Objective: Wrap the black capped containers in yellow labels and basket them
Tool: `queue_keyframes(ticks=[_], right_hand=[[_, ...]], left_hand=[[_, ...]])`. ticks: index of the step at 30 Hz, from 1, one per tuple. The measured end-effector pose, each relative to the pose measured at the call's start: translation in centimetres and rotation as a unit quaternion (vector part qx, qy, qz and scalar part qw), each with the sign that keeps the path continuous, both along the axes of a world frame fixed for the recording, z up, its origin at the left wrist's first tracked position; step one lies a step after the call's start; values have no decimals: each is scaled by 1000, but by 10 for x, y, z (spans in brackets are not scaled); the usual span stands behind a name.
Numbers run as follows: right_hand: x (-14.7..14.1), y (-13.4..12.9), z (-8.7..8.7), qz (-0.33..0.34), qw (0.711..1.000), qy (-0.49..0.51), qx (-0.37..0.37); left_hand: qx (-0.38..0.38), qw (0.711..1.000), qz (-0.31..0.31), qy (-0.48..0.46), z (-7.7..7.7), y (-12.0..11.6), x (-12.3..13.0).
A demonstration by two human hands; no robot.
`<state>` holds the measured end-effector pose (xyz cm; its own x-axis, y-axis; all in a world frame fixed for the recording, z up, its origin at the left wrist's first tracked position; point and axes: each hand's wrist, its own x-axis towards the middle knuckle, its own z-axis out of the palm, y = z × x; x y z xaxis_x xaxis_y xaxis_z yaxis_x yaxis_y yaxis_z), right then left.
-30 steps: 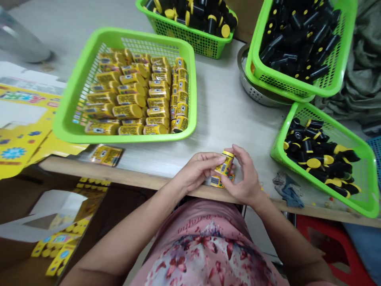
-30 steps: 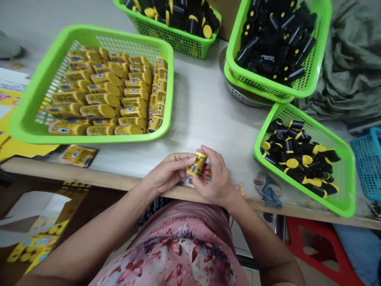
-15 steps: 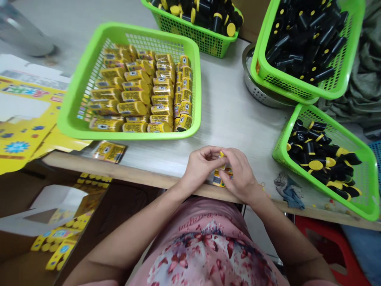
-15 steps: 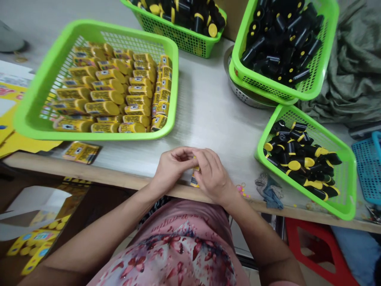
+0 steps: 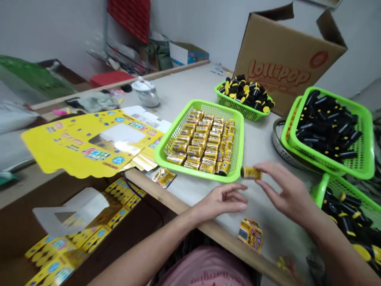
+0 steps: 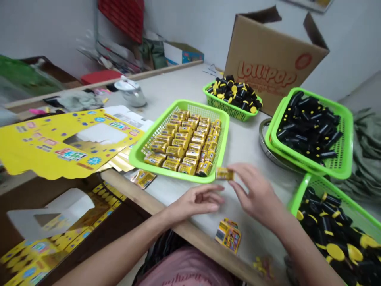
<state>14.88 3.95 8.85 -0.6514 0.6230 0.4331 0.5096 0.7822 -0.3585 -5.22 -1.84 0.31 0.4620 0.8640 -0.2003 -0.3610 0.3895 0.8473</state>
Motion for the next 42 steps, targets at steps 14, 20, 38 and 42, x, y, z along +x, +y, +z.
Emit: queue_keyframes(ticks=[14, 20, 38, 42], right_hand=[[-192, 194, -23, -147, 971, 20, -189], [-160, 169, -7, -153, 972, 24, -179], [48, -129, -101, -142, 983, -120, -11], [48, -129, -95, -125, 981, -145, 21]], left_hand=[[146, 956, -92, 239, -34, -1, 0], [138, 959, -80, 234, -29, 2, -2], [23, 969, 41, 244, -3, 5, 15], [48, 958, 55, 279, 6, -13, 23]])
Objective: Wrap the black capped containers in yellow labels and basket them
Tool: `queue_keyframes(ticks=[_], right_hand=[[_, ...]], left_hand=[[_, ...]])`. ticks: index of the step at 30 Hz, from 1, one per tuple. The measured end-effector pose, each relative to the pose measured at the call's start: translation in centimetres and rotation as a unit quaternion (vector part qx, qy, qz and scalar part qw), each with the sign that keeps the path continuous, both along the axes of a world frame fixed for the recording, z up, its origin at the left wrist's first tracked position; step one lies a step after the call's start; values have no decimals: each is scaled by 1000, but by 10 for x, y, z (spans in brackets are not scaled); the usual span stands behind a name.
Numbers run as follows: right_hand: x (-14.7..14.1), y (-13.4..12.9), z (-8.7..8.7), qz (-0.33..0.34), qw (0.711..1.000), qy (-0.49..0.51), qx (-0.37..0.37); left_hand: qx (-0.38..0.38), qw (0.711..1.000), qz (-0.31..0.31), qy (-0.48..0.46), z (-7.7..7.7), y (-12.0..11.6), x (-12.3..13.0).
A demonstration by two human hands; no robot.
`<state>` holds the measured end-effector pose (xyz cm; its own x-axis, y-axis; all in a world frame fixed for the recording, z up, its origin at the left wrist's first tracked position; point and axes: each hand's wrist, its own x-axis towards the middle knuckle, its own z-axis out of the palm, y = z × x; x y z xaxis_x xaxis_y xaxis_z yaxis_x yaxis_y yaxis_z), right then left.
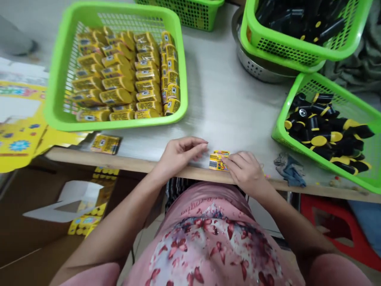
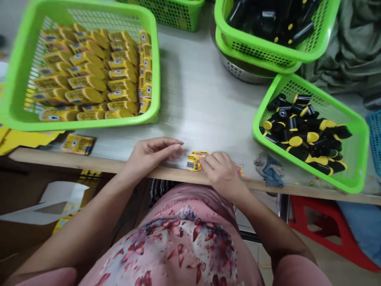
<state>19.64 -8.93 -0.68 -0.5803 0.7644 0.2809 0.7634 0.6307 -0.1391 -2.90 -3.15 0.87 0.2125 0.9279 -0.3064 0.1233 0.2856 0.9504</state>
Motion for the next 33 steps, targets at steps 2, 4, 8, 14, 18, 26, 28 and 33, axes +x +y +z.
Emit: queue_keyframes(ticks=[2, 4, 8, 14, 18, 26, 28, 33], right_hand=[[0, 1, 4, -15, 999, 5, 43], [-1, 3, 9, -45, 993, 29, 104], [-8, 10, 22, -89, 978, 51, 181], [40, 34, 59, -149, 972, 123, 137], [115, 81, 81, -306, 946, 90, 60], [153, 153, 61, -190, 933, -305, -26], [152, 154, 57, -196, 929, -313, -30], [154, 155, 59, -239, 916, -320, -42]], left_hand=[[46, 998, -15, 40, 6, -10, 7], [101, 991, -42, 75, 12, -16, 17], [109, 991, -66, 32, 17, -12, 36], [-52, 994, -16, -90, 12, 7, 43], [-98, 984, 30, -142, 3, 13, 40], [-132, 978, 8, -159, -3, 12, 39], [-132, 977, 0, -167, -4, 11, 38], [-117, 977, -5, -176, -8, 10, 35]])
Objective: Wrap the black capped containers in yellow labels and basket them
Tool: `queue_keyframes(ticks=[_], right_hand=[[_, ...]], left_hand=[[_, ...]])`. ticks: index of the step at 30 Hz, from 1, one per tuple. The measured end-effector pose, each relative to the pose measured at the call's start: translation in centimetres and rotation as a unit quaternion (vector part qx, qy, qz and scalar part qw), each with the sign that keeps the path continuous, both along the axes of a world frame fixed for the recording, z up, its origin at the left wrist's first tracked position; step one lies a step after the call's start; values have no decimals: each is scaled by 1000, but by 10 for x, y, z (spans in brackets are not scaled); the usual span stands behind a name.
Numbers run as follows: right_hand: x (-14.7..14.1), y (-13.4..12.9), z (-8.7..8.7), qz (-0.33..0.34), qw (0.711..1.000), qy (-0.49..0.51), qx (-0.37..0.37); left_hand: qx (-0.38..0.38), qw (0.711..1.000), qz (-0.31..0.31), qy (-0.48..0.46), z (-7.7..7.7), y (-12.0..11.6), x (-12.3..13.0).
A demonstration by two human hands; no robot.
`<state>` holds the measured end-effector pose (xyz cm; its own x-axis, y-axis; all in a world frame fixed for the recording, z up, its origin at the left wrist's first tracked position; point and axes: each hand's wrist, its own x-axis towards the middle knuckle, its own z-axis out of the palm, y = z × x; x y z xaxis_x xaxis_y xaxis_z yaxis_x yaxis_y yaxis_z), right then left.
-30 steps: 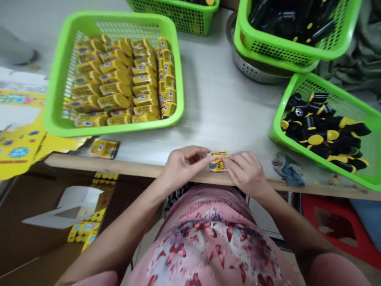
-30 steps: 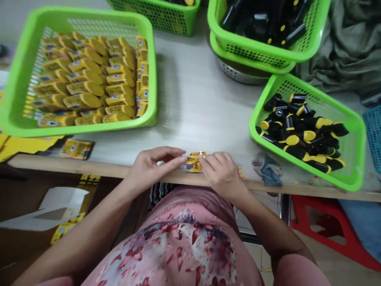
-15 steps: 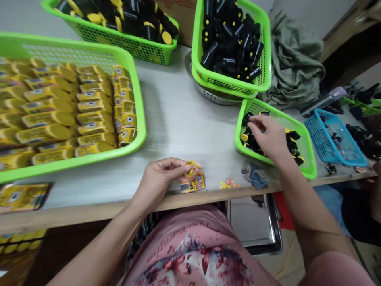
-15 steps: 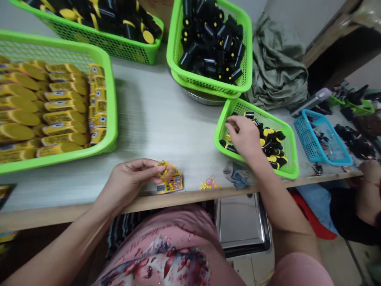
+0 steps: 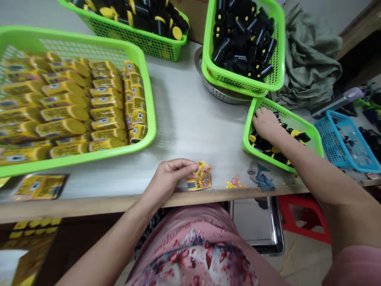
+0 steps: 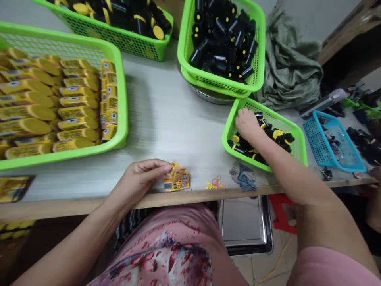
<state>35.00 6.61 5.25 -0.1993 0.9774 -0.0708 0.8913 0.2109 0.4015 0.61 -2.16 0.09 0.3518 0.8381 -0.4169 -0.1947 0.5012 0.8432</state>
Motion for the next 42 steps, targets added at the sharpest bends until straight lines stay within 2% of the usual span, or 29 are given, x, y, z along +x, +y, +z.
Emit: queue_keyframes(ticks=[3, 6, 8, 10, 13, 16, 19, 21, 22, 26, 34, 37, 42], right_hand=[[5, -2, 3, -67, 997, 16, 27], [17, -10, 7, -144, 977, 122, 98], [24, -21, 11, -173, 949, 220, 146], [23, -37, 17, -165, 918, 310, 184], [-5, -68, 25, -132, 843, 481, 202], [-61, -98, 25, -95, 753, 642, 109], [-115, -115, 14, -83, 670, 736, -51], [-136, -118, 3, -80, 628, 765, -118], [-141, -118, -2, -80, 617, 771, -135], [-143, -115, -14, -86, 615, 774, -127], [-138, -117, -15, -88, 643, 750, -127], [-140, -116, -18, -95, 637, 755, -124], [-147, -116, -26, -101, 610, 776, -129]], left_hand=[[7, 1000, 18, -10, 0, 0, -1], [-6, 999, 22, -35, 2, 1, -2], [-13, 999, 14, -41, 2, 1, -2], [-13, 999, 9, -38, 1, 1, -2], [-4, 999, 10, -35, -1, 1, -1], [3, 999, 13, -33, -3, 1, 0], [9, 999, 22, -25, -3, -1, 1], [11, 999, 28, -27, -2, -1, 1], [10, 999, 29, -29, -1, -2, 1], [16, 998, 30, -43, -1, -2, 0], [19, 998, 36, -37, -1, -2, 0], [9, 998, 35, -49, 1, -1, 2], [2, 999, 12, -46, -3, -1, 4]])
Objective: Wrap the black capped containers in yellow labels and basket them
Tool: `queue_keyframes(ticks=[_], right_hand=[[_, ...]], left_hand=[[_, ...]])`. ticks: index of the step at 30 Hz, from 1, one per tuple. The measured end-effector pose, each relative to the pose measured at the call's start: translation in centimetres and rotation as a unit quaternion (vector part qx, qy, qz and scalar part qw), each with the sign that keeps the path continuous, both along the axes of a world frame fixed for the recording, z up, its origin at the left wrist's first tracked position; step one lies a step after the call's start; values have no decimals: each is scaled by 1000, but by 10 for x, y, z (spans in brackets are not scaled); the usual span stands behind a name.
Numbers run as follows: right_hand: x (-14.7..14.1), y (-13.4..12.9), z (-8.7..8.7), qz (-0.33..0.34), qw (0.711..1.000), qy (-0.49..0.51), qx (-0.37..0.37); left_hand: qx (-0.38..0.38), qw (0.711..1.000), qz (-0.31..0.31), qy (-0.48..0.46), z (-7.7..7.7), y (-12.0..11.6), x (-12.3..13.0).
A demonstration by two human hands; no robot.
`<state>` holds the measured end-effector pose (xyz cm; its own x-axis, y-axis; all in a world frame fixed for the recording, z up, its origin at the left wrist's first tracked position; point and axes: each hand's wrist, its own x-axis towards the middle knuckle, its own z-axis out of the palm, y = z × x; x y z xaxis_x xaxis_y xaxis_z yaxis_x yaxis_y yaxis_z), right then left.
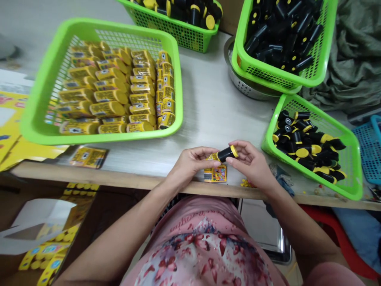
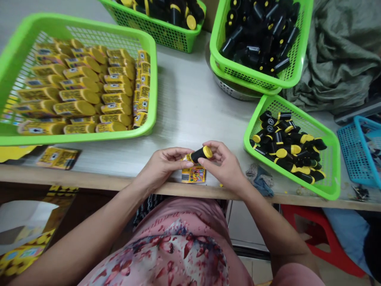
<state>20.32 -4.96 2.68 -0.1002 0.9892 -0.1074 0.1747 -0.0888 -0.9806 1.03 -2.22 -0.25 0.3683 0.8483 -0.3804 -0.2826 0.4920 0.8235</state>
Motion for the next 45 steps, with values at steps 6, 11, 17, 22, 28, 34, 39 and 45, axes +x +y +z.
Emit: queue_keyframes(ticks=[6, 11, 17, 22, 28, 34, 39, 45], right_hand=[[-10, 1, -7, -32, 999, 31, -6], [-16, 3, -10, -59, 997, 44, -15], [-14, 6, -9, -34, 999, 12, 1], [-11, 2, -10, -8, 993, -71, 98], [-16, -9, -17, 4, 931, -247, 268], [-3, -5, -14, 38, 922, -270, 274], [2, -1, -11, 49, 937, -233, 256], [-10, -5, -13, -14, 951, -221, 215]], left_hand=[[48, 998, 14, 40, 1, -2, -1], [79, 992, 63, 78, 6, -5, 1], [72, 992, 68, 79, 4, -4, 1], [63, 995, 61, 52, 3, -3, -1], [47, 997, 42, 35, 0, -3, -2], [46, 997, -7, 63, 4, -4, -3], [65, 995, 8, 77, 7, -4, 0], [62, 992, 68, 81, 7, -5, 2]])
